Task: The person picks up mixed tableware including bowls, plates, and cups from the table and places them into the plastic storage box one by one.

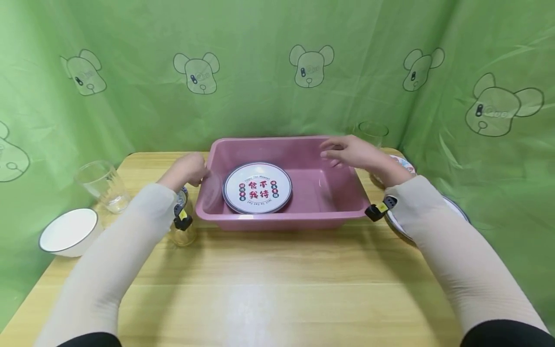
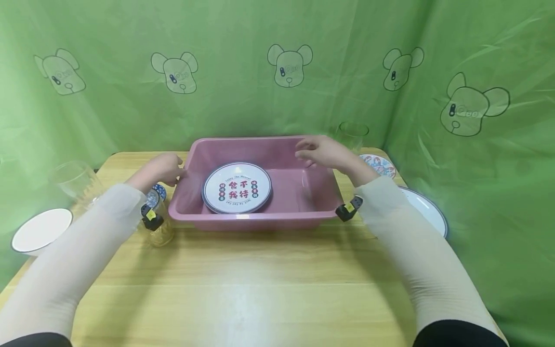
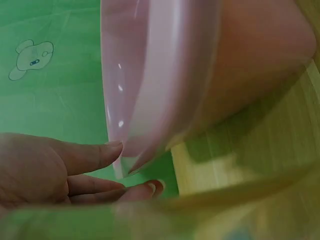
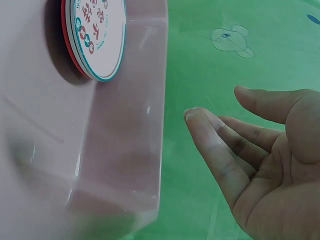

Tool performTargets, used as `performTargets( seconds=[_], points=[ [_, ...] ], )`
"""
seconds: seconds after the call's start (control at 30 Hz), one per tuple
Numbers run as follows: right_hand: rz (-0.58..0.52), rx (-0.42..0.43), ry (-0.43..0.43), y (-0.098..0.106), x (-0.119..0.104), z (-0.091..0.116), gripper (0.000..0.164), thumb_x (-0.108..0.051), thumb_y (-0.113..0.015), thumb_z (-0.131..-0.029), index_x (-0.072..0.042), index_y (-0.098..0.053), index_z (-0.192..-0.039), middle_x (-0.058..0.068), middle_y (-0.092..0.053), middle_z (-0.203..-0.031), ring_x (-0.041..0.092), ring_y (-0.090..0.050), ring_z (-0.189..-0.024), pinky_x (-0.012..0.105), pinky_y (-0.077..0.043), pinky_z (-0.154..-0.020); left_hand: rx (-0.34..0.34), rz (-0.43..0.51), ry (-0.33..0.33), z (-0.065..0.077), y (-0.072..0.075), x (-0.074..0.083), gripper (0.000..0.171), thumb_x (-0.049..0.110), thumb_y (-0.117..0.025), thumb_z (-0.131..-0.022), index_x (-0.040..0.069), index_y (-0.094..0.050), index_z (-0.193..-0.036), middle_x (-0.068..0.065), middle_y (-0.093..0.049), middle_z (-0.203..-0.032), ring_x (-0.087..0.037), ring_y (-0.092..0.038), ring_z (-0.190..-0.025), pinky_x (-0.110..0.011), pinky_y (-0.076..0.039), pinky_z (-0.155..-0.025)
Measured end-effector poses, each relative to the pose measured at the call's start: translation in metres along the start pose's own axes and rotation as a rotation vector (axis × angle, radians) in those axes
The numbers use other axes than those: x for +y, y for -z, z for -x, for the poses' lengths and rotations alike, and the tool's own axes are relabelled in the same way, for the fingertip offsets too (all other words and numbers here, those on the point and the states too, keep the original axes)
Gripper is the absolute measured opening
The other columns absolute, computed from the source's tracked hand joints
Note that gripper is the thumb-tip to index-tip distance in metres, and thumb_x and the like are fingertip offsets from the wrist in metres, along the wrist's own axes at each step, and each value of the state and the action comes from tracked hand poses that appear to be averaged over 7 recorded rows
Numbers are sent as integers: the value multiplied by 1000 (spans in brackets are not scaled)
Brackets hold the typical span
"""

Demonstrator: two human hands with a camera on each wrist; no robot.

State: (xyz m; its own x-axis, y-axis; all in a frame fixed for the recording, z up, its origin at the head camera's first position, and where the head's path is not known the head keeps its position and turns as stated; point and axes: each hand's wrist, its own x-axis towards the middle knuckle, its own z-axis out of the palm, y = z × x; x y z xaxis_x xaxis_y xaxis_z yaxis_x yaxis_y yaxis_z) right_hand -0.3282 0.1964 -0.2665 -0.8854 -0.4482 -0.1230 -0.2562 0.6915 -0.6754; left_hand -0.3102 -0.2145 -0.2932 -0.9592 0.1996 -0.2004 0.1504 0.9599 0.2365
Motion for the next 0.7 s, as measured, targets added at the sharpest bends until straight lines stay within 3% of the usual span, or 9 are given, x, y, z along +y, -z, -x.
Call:
performTargets(
  seconds=[0.17, 0.3, 0.4, 0.5, 0.57, 0.7],
  points=[
    [-77, 34, -30, 8, 5, 24, 51, -32, -56, -101, -9, -45, -145, 21, -57, -131, 37, -61, -109, 50, -51, -94, 20, 13, -16, 12, 1, 8, 22, 15, -56, -93, 0, -63, -78, -7, -63, -67, -20, -60, -60, -36, -53, -65],
    [-133, 59, -48, 13, 12, 36, 56, -38, -55, -100, -10, -43, -146, 21, -55, -134, 37, -61, -111, 53, -47, -98, 73, 38, -7, 26, -3, 20, 39, 27, -58, -99, -4, -60, -123, -17, -67, -89, -25, -61, -71, -42, -54, -71],
    [-145, 69, -50, 15, 18, 41, 60, -41, -55, -99, -8, -40, -147, 24, -54, -134, 38, -61, -111, 56, -43, -101, 134, 78, -8, 39, -10, 28, 53, 32, -56, -100, -1, -47, -141, -22, -65, -111, -30, -62, -86, -46, -54, -83],
    [-164, 71, -50, 15, 25, 46, 60, -39, -55, -100, -6, -39, -148, 25, -55, -133, 38, -61, -111, 54, -45, -101, 182, 121, -47, 50, -20, 34, 52, 32, -56, -100, 1, -48, -141, -23, -60, -126, -36, -61, -104, -52, -48, -96],
    [-175, 82, -52, 15, 29, 49, 58, -37, -54, -101, -6, -39, -147, 25, -56, -131, 38, -61, -111, 45, -52, -93, 212, 147, -86, 57, -28, 37, 50, 32, -57, -100, 2, -50, -139, -22, -57, -133, -38, -56, -116, -55, -42, -103],
    [-186, 111, -77, 17, 38, 58, 57, -38, -55, -100, -9, -41, -147, 23, -60, -128, 31, -65, -105, 30, -56, -62, 269, 172, -190, 71, -44, 38, 50, 35, -60, -97, 6, -54, -138, -18, -60, -131, -38, -59, -113, -55, -46, -99]
  ],
)
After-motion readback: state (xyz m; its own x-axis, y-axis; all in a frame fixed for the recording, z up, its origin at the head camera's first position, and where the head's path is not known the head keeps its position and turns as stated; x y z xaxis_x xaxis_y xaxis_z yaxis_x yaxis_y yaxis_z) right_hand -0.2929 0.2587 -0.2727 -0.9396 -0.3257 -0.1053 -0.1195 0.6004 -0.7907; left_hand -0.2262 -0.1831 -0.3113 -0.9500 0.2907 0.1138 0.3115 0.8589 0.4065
